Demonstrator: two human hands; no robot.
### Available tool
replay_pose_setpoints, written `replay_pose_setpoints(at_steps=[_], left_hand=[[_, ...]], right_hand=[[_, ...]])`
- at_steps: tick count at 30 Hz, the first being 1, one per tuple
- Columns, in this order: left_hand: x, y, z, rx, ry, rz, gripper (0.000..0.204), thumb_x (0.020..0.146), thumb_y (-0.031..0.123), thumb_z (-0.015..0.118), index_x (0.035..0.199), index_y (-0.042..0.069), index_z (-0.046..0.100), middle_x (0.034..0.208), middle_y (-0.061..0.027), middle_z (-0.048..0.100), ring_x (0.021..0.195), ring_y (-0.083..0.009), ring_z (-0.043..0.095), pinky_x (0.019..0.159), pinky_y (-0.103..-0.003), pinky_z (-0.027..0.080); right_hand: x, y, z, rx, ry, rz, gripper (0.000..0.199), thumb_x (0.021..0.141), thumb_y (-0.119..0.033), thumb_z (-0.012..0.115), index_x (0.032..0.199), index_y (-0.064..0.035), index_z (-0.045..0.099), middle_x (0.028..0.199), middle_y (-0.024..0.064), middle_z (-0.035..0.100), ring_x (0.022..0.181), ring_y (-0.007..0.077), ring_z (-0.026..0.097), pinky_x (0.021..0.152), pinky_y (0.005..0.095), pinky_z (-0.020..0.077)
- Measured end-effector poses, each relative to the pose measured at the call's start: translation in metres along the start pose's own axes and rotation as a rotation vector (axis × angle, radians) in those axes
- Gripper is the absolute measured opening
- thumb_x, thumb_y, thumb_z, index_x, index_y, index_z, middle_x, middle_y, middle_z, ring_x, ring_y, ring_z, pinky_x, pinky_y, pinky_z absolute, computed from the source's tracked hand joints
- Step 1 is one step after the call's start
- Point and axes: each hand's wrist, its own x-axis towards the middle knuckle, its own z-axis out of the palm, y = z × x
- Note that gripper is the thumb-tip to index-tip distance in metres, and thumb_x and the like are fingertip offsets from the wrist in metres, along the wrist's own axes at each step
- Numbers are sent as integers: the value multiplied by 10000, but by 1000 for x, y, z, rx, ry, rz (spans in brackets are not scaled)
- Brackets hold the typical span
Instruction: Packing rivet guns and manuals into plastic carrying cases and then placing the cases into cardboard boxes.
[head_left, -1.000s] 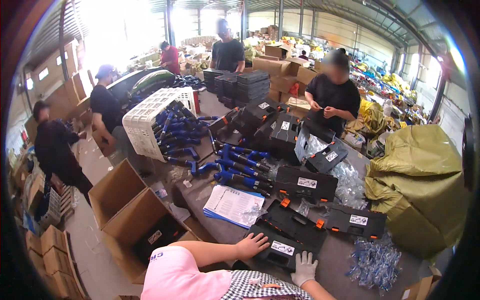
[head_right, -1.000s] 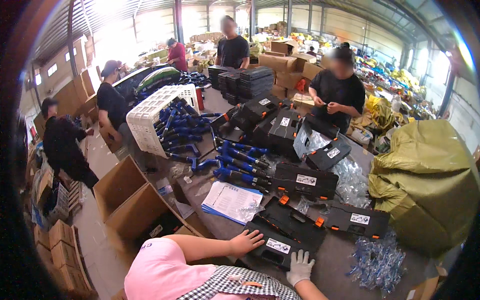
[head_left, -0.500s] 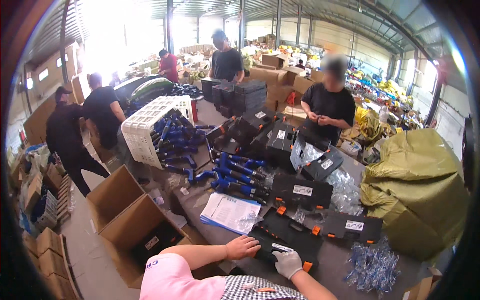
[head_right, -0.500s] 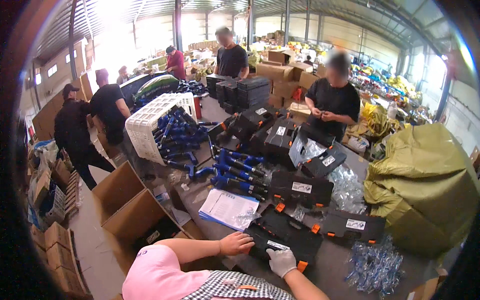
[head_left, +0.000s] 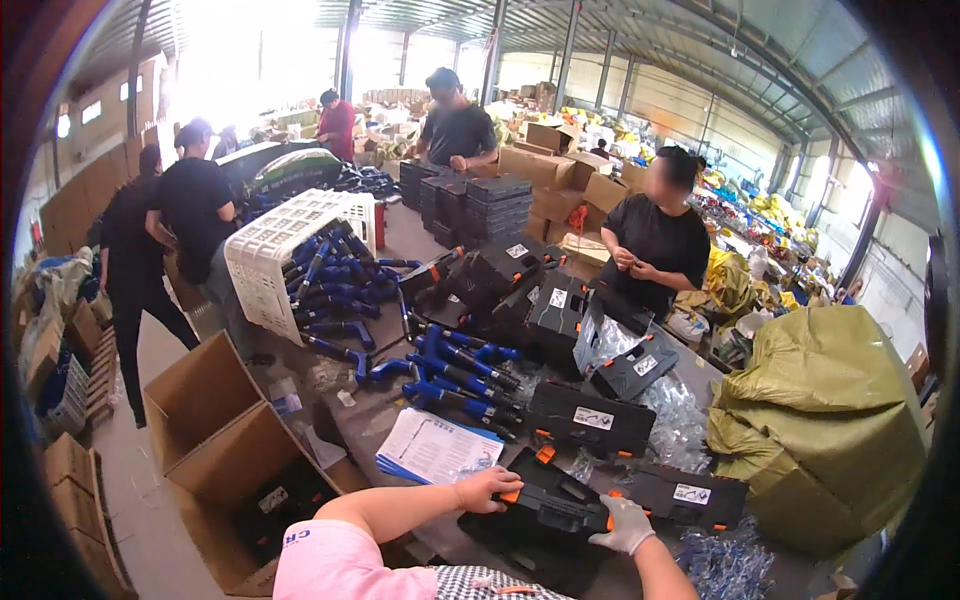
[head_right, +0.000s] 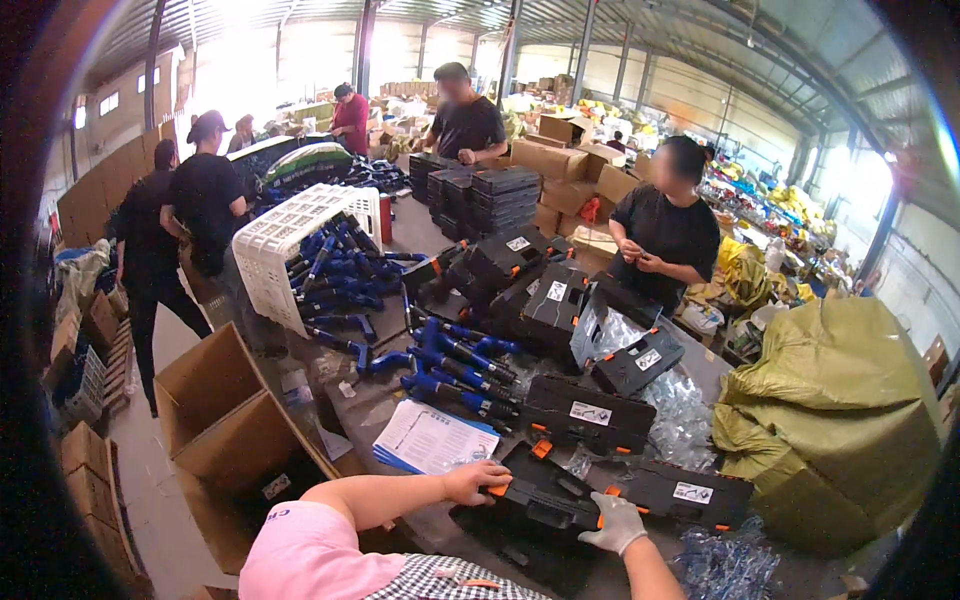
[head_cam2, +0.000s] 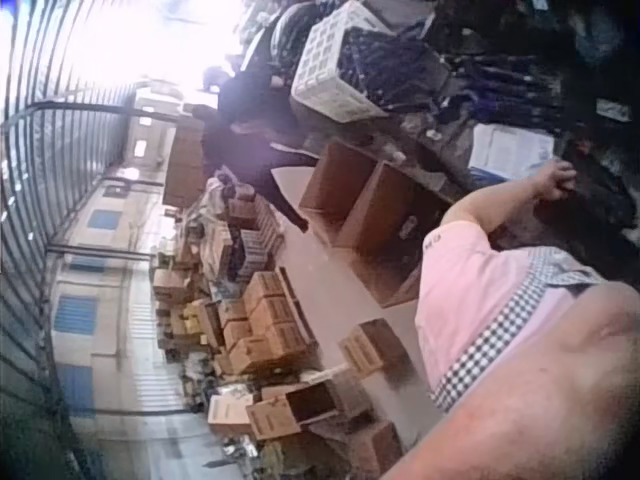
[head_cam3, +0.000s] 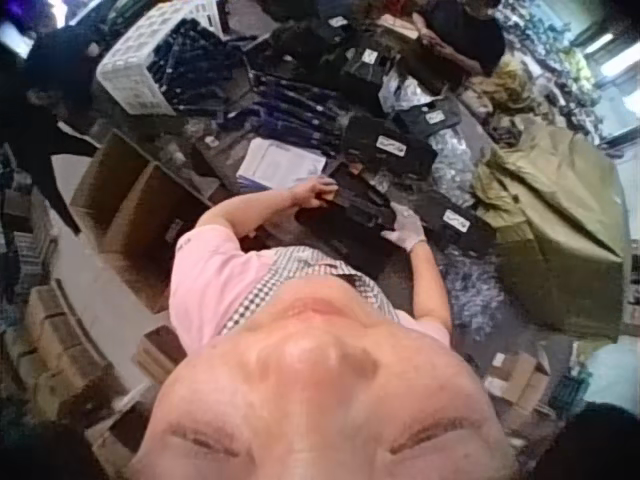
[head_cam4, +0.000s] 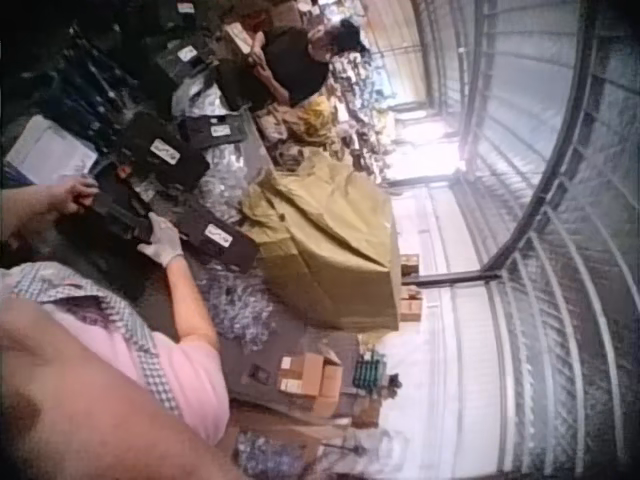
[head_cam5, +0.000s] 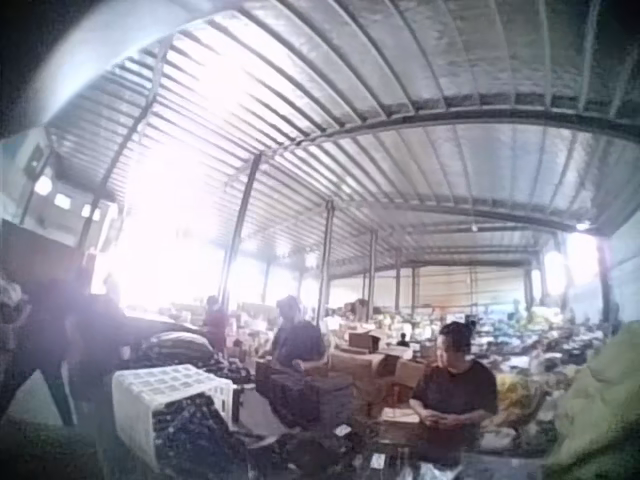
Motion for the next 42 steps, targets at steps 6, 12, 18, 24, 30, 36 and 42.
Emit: replay_pose_setpoints(at_steps=[6,12,18,24,30,36,42], left_hand=[[6,-19,5,-47,-30,2,637,738,137,770,1334,97,548,1370,-148,494,1221,-370,461,1059,-461,373],[13,-43,26,-125,0,61,648,697,123,766,1311,89,563,1309,-179,533,1232,-379,479,1066,-460,369],[26,-42,13,-51,-69,129,722,696,61,751,1371,97,495,1336,-210,499,1260,-416,459,1053,-451,395],[44,-23,-6,168,-163,159,644,741,202,758,1331,111,515,1372,-213,463,1240,-422,462,1033,-462,419],[18,-26,-6,52,-192,132,756,711,202,781,1378,93,443,1383,-224,446,1268,-446,431,1044,-489,392],[16,0,7,287,-93,187,608,770,261,726,1326,131,515,1338,-202,483,1219,-390,469,956,-513,416],[22,10,-4,470,-199,200,589,840,355,660,1335,79,501,1376,-189,474,1261,-339,444,1021,-490,367]], right_hand=[[-33,48,51,169,210,-104,543,625,-273,833,1097,-79,649,1239,196,578,1136,394,535,994,450,431],[-37,43,57,164,229,-69,421,617,-212,769,993,-63,653,1193,209,575,1125,405,527,980,466,440],[-37,64,69,55,333,-171,463,649,-197,777,1069,-105,606,1289,173,510,1159,398,481,974,477,436],[-45,59,69,278,407,-63,500,575,-131,823,1042,-124,643,1242,149,565,1105,374,522,934,456,457],[-47,39,66,208,427,-97,430,618,-156,773,1024,-110,640,1266,167,534,1140,410,493,962,490,439],[-63,38,76,223,490,-101,482,543,-145,821,986,-114,635,1220,151,561,1088,388,522,927,488,456],[-63,30,73,214,507,-81,469,530,-143,837,960,-116,650,1186,143,590,1079,366,539,919,466,468]])
